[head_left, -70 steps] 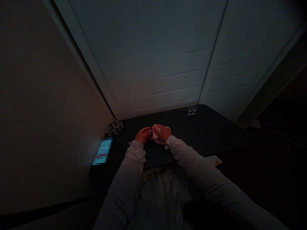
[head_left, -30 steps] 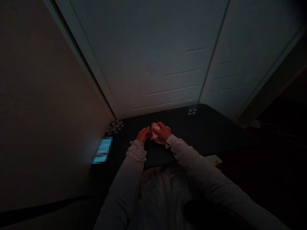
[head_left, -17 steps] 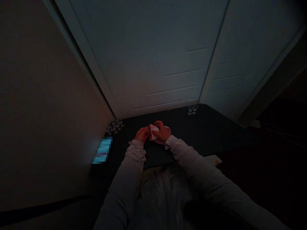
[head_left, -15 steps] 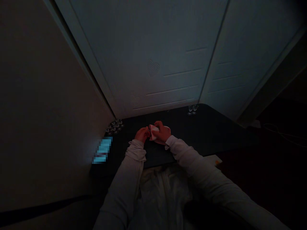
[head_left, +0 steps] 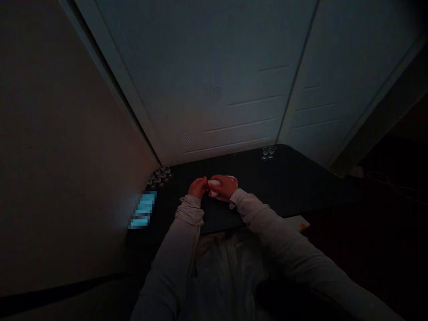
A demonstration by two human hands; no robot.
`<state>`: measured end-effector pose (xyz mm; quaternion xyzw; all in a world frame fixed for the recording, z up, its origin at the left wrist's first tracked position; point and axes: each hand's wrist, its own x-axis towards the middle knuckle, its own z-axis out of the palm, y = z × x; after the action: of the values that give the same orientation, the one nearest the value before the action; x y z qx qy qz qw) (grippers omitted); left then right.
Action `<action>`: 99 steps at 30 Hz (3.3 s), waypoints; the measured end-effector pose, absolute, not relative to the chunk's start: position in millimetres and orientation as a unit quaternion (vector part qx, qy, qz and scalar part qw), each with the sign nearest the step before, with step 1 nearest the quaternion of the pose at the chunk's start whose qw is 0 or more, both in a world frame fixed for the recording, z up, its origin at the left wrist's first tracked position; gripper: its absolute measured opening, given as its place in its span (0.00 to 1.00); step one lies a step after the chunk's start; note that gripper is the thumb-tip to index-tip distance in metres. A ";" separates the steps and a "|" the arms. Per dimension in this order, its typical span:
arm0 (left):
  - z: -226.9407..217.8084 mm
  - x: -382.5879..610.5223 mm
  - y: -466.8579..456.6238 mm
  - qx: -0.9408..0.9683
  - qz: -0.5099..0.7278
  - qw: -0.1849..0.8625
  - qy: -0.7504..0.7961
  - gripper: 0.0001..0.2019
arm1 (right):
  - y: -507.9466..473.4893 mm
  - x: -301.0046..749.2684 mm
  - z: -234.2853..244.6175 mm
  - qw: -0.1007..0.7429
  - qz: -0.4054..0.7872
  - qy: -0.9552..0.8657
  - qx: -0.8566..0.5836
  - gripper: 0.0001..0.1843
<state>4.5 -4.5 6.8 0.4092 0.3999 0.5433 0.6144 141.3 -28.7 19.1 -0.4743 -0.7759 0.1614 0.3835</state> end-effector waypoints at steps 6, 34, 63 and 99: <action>7.0 4.9 -4.5 0.415 0.540 0.612 0.402 0.12 | -27.8 140.9 14.4 0.334 0.150 -0.769 -0.525 0.18; 9.0 2.4 -4.9 0.361 0.571 0.609 0.417 0.11 | -23.7 144.7 15.8 0.346 0.165 -0.762 -0.522 0.19; 9.7 1.7 -7.9 0.365 0.535 0.664 0.374 0.10 | -19.5 143.3 4.5 0.349 0.153 -0.749 -0.542 0.23; 10.9 4.3 -8.6 0.371 0.534 0.657 0.381 0.11 | -25.9 143.6 10.6 0.352 0.166 -0.749 -0.536 0.22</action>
<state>4.3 -8.6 10.9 0.3714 0.3815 0.5340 0.6568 143.6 -25.9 10.6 -0.5360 -0.7492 0.1661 0.3519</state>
